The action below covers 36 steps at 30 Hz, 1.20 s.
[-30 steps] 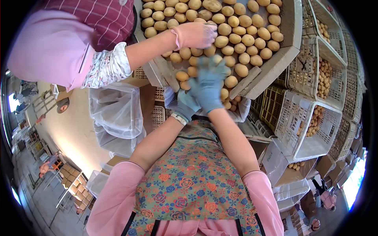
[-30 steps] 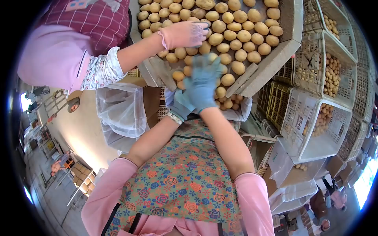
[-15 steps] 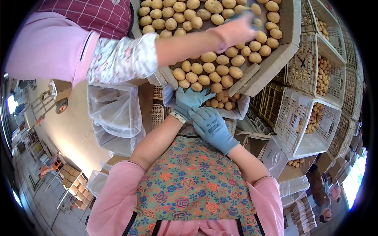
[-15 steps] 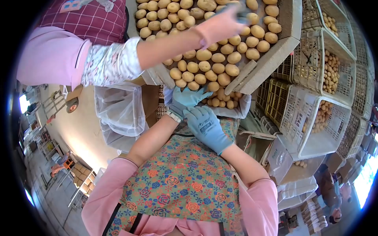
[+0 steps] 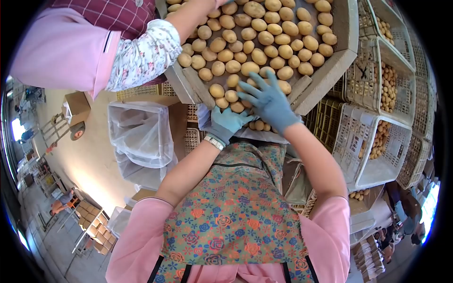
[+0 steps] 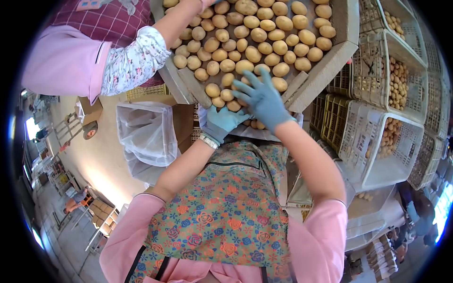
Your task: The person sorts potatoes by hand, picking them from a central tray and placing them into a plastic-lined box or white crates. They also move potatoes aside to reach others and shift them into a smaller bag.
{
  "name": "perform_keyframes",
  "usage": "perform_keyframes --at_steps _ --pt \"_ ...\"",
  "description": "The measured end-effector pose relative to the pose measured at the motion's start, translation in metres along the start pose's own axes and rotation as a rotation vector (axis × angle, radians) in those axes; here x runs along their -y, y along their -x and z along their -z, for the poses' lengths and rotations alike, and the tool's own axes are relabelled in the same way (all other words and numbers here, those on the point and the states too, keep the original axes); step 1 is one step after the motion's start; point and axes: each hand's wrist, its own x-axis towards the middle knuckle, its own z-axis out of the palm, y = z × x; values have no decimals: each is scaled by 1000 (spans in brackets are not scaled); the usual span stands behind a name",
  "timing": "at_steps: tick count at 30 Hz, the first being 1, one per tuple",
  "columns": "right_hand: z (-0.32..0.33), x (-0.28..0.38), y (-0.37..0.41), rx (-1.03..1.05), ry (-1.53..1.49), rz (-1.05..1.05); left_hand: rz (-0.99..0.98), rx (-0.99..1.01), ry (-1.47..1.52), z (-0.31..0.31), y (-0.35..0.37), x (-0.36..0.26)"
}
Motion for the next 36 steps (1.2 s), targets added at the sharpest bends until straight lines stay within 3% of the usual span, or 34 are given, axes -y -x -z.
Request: perform_keyframes --at_steps 1,3,5,6,7,8,9,10,12,14,15,16,17,18,22,25,27,28,31,32,34,36 --pt "18 -2 14 168 77 -37 54 14 -66 -1 1 -18" --pt "58 7 35 256 218 -47 118 27 -125 -2 5 -20" --pt "75 5 54 402 332 -209 21 -25 91 -7 1 3" --pt "71 -4 64 407 339 -206 67 -33 -569 -4 -1 -4" --pt "62 -12 74 279 299 -171 65 -34 -563 -5 -1 -12" --pt "61 -15 75 150 257 -135 157 -41 227 -7 -2 -25" --pt "61 -15 76 149 260 -132 235 -42 1016 -7 -2 -32" --pt "60 -12 75 145 235 -181 234 -42 1015 -7 -2 -29" --pt "57 -5 68 136 207 -232 79 -33 -693 -5 0 -19" --pt "46 0 58 -219 67 -381 73 -50 -795 -5 1 -13" --pt "45 9 47 -221 65 -383 68 -63 -895 -6 2 -10" --pt "45 20 36 -33 35 -442 68 -58 -900 -5 1 -6" --pt "45 26 31 158 5 -501 96 -61 -560 -5 -1 2" --pt "21 24 27 317 243 -422 124 -62 -218 -5 -2 3" --pt "7 25 26 381 409 -345 47 -19 85 0 0 -2" --pt "13 35 26 261 147 -433 148 -21 219 -1 5 16" --pt "-7 44 36 154 130 -315 -400 -124 -1642 4 10 31" --pt "-20 48 40 49 112 -194 -329 -71 -1727 4 9 32" --pt "-41 53 39 41 -21 -207 -65 72 -1443 1 4 19" --pt "-21 59 41 -37 -113 -226 -4 90 -1309 1 3 15" --pt "13 72 62 -69 -351 -386 104 84 -853 1 3 10" --pt "16 75 114 -10 -254 -571 125 -6 -125 -1 -1 -3"
